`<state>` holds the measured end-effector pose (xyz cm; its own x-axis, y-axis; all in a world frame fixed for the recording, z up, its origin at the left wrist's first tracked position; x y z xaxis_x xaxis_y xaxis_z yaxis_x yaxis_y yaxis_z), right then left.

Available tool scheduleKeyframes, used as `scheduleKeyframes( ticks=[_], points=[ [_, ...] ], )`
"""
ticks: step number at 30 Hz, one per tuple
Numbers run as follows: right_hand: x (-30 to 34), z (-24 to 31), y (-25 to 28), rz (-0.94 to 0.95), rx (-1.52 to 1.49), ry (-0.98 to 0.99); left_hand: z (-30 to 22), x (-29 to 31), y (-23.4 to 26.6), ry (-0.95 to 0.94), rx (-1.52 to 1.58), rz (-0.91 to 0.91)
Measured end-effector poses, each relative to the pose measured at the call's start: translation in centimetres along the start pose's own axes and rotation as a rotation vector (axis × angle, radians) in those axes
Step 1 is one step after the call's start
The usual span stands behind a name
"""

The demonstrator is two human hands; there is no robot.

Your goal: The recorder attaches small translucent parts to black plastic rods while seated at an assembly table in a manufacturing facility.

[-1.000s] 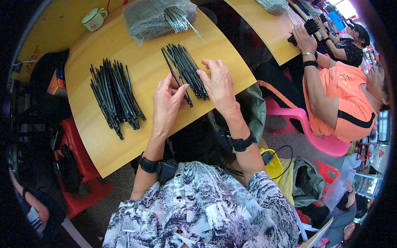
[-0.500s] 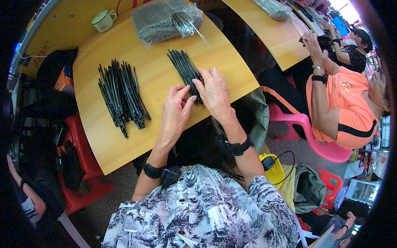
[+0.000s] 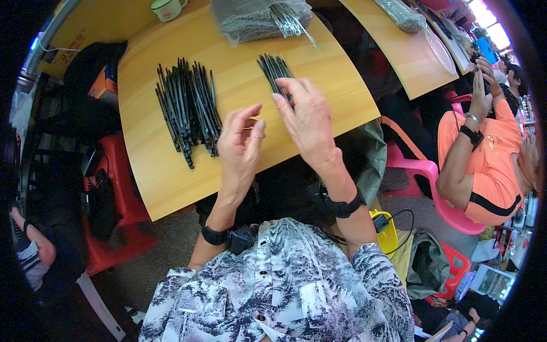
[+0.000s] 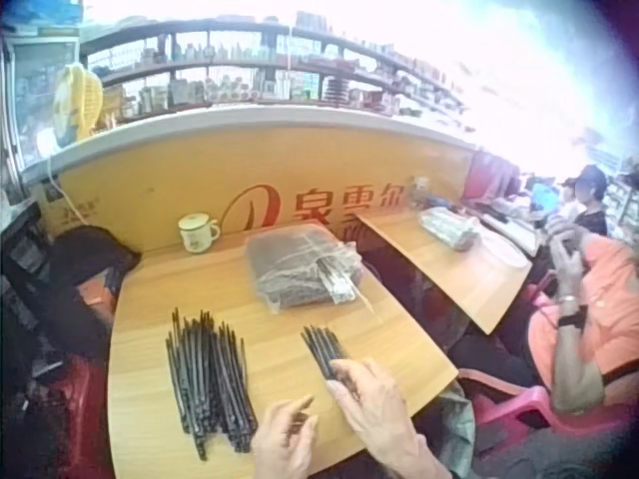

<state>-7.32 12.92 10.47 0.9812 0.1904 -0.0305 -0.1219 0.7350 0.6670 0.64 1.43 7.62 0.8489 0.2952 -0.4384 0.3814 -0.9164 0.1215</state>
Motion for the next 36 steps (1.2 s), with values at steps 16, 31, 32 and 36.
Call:
scheduleKeyframes(
  ticks=[16, 31, 32, 36],
  points=[
    [3.0, 4.2, -9.2, 0.353, -0.034, -0.104, 1.5, 0.2, 10.4, -0.060, -0.660, -0.078],
    [4.1, 4.5, -6.6, 0.531, -0.550, -0.249, 0.7, 2.8, 8.8, 0.291, 0.035, -0.124],
    [4.2, 4.2, -6.3, 0.538, -0.589, -0.311, 0.9, 3.3, 7.4, 0.388, 0.276, -0.071],
    [5.6, 4.0, -4.5, 0.560, -0.662, -0.312, 0.5, 3.5, 4.0, 0.402, 0.563, -0.043]
  ],
)
Point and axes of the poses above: each hand's wrist, its own x-axis away from the middle knuckle, its own y-axis out of the back of the hand, z = x × y, the point moved 6 cm from there along -x, towards the middle knuckle, and after that the axes turned 14 degrees about -y, right-handed, at the moved point
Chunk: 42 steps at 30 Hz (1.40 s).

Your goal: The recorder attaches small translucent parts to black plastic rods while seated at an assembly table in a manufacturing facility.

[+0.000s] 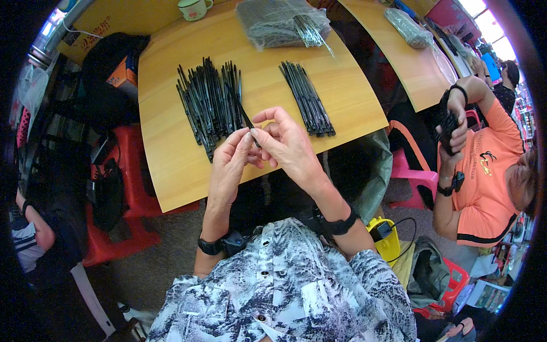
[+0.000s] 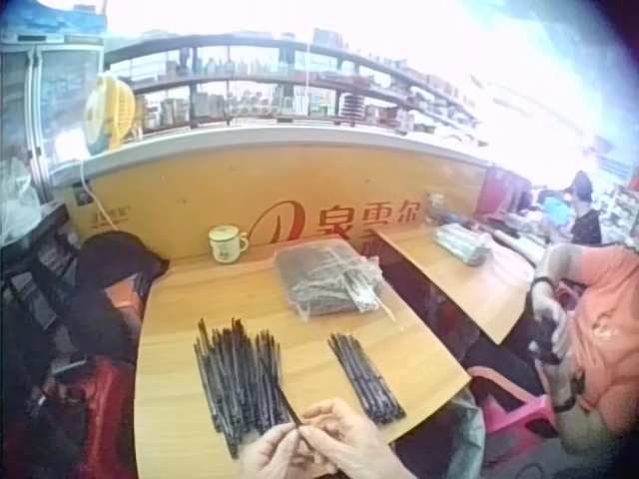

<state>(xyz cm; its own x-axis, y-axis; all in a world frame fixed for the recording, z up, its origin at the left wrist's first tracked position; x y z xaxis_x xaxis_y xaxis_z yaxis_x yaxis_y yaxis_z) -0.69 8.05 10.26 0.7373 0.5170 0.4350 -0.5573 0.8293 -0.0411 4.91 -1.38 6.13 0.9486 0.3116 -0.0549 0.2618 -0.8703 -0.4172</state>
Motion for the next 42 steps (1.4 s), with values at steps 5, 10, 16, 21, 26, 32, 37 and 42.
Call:
scheduleKeyframes(
  ticks=[5, 10, 16, 21, 26, 32, 37, 42],
  points=[
    [2.4, 0.1, 2.0, -0.101, 0.093, 0.031, 0.9, -0.5, -1.7, 0.029, 0.183, 0.009],
    [3.3, -0.9, 3.6, -0.186, 0.167, 0.052, 1.9, -1.1, -3.2, 0.004, 0.058, 0.049],
    [3.2, -1.8, 5.9, -0.286, 0.040, 0.070, 3.8, -2.0, -4.7, 0.105, 0.171, 0.066],
    [2.8, -1.9, 6.5, -0.196, -0.077, 0.108, 5.1, -2.4, -5.7, 0.249, 0.499, 0.063],
    [1.8, -2.7, 7.0, -0.153, -0.166, -0.012, 6.2, -2.9, -5.7, 0.289, 0.495, 0.110],
    [1.0, 0.0, 9.8, -0.310, 0.271, 0.031, 6.6, -4.1, -5.5, 0.190, 0.455, 0.117],
    [-1.5, 5.7, 15.3, -0.705, 0.625, 0.321, 6.1, -4.2, -6.0, 0.235, 0.582, 0.209],
    [-6.2, 6.6, 17.7, -0.748, 0.606, 0.286, 6.2, -4.4, -5.9, 0.279, 0.566, 0.182]
  ],
)
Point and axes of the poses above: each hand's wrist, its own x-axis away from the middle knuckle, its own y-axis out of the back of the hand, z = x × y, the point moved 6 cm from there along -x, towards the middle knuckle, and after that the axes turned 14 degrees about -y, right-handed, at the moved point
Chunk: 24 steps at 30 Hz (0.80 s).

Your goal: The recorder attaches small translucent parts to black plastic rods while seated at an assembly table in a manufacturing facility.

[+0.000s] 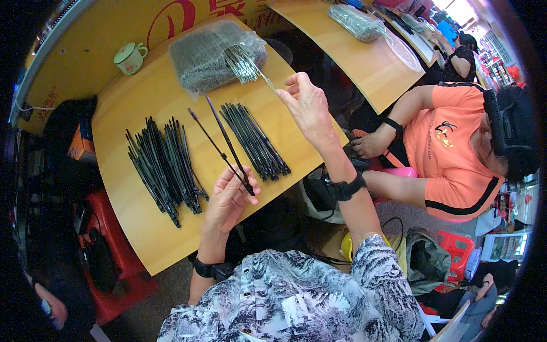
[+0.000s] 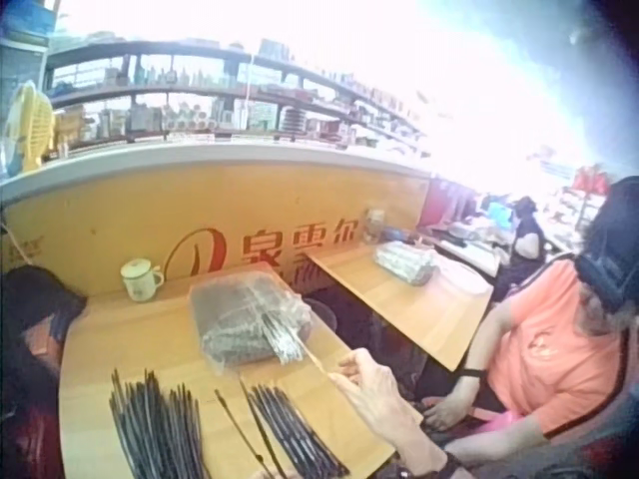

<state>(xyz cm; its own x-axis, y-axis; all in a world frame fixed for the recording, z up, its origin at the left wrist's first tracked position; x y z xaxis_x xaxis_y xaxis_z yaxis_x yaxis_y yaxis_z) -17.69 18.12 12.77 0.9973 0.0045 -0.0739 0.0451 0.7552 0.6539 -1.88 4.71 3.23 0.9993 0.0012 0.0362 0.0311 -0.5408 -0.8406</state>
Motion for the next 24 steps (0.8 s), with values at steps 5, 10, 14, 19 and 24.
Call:
scheduleKeyframes(
  ticks=[5, 10, 14, 19, 24],
  points=[
    [-1.0, -0.8, -1.3, 0.179, -0.117, -0.235, 0.2, -0.2, -0.3, 0.003, 0.028, 0.029],
    [-1.5, 1.5, -0.5, 0.077, -0.016, -0.110, 0.1, -0.1, -0.6, 0.014, 0.050, 0.050],
    [-2.6, 2.5, -1.3, 0.134, 0.070, -0.087, 0.0, -0.1, -0.7, 0.000, 0.045, 0.058],
    [-2.5, 3.0, -0.9, 0.207, 0.170, -0.036, 0.0, 0.0, -0.8, -0.014, 0.075, 0.066],
    [0.1, 1.8, 1.1, 0.171, 0.085, -0.076, 0.0, 0.1, -0.9, -0.008, 0.061, 0.079]
  ],
)
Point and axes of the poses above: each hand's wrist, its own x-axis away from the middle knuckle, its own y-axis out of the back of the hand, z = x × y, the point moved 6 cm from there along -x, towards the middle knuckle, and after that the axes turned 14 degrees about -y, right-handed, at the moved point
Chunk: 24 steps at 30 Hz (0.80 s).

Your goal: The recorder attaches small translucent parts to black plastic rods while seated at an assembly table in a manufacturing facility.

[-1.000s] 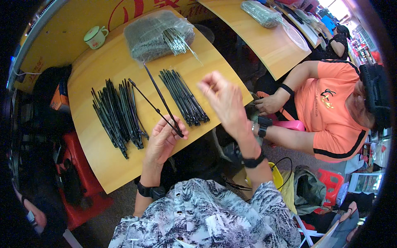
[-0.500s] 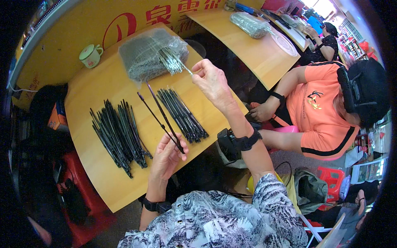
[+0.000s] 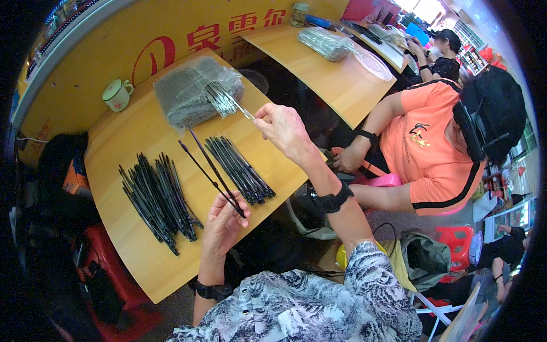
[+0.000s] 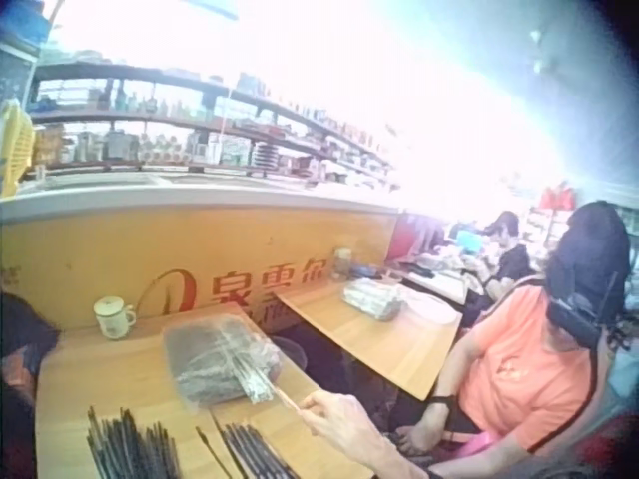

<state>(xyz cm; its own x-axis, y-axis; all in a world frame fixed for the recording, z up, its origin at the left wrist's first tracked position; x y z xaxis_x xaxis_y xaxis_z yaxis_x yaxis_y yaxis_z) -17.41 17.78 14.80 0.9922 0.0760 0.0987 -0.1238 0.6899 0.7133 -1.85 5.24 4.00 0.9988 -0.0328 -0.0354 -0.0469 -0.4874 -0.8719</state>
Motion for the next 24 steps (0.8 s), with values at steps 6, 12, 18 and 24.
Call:
scheduleKeyframes(
  ticks=[6, 12, 18, 24],
  points=[
    [-0.2, -0.3, 0.2, -0.153, 0.021, 0.063, -0.1, 0.0, 0.0, -0.034, 0.011, 0.025],
    [0.2, 0.2, -0.1, -0.294, 0.158, 0.040, -0.4, -0.1, -0.2, -0.062, -0.023, 0.021],
    [0.7, -0.9, 0.1, -0.348, 0.202, -0.045, 0.2, 0.1, -0.2, -0.016, -0.082, -0.013],
    [1.0, -2.2, 0.1, -0.191, -0.014, -0.024, 0.1, 0.1, -0.5, -0.062, -0.053, -0.039]
  ],
)
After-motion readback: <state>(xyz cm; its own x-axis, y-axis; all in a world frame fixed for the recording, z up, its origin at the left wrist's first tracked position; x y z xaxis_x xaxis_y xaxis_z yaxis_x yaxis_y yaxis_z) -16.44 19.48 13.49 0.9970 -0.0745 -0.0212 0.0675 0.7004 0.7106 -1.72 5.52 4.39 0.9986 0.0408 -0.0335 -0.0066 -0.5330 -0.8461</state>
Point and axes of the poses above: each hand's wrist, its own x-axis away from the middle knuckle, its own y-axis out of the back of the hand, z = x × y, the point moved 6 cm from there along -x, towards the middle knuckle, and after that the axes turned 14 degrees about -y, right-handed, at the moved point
